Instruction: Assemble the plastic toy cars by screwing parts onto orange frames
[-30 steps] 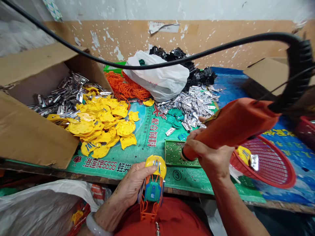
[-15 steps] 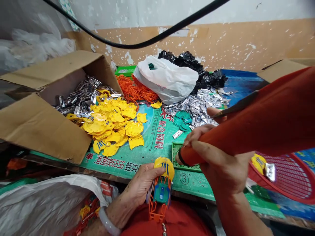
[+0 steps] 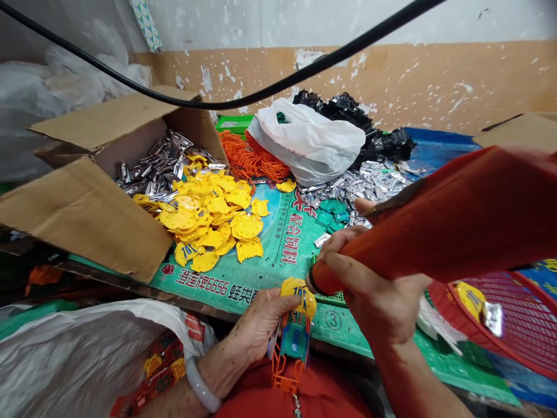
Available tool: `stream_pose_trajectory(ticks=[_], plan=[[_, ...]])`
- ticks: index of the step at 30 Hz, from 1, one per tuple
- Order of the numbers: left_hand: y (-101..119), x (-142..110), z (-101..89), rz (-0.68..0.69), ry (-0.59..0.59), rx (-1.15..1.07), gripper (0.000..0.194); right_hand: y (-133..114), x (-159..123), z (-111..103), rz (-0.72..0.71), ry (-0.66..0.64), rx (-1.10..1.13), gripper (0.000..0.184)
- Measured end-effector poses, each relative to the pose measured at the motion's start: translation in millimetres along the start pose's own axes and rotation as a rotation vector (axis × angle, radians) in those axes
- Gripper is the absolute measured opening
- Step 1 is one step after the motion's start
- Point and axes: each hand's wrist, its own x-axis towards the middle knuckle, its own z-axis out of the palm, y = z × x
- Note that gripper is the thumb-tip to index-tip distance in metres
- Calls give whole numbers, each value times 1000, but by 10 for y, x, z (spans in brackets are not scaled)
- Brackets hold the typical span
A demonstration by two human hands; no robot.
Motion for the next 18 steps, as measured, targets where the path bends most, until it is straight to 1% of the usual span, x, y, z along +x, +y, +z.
stream_pose_trajectory(ticks=[3,6,13,18], plan=[[-4,7,-4,-3,16,3,33,-5,-5,25,-2,16,20,9],[3,3,4,-10,25,-15,35,7,-16,40,-14,25,-10,10],[24,-13,38,-15,2,-62,35,18,-42,61,-39,32,-40,12],[34,-13,55,-13,24,-63,33,29,-71,48,-11,15,-34,9]])
